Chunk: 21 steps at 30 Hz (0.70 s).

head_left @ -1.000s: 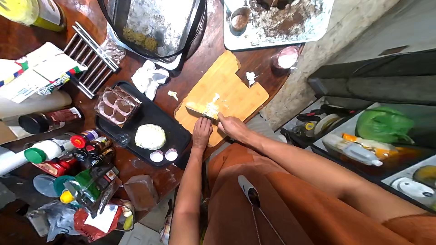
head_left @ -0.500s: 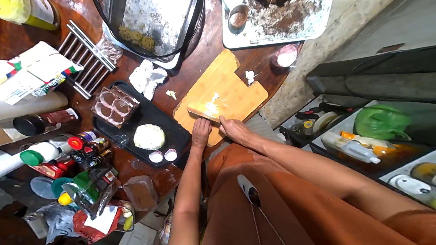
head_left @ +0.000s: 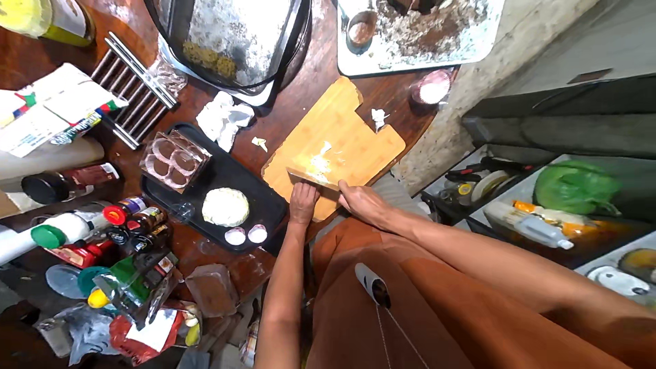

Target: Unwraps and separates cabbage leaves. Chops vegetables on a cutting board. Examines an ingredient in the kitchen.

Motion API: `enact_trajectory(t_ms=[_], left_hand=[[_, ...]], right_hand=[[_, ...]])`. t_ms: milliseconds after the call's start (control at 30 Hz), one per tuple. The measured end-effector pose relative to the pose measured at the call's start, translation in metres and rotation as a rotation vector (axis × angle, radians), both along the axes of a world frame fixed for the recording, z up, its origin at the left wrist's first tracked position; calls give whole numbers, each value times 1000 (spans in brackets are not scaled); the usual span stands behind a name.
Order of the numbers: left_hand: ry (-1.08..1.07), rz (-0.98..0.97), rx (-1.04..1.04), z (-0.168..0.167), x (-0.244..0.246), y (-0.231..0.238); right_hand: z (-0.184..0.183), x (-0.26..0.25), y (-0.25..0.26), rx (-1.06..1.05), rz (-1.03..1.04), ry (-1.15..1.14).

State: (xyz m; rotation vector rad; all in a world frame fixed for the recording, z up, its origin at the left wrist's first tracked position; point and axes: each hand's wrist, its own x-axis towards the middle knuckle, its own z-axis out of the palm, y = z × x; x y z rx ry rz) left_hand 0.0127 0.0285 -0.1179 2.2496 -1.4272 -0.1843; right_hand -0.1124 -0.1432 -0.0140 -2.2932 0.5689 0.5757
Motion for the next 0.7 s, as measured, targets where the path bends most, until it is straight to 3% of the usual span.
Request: enact_trajectory(t_ms=[200,700], left_hand=[[1,8,1,1,0,0],[124,25,-2,15,-6,-15]], right_hand=[[-29,16,9,12,-11,10],[-25,14,-16,28,-85,12]])
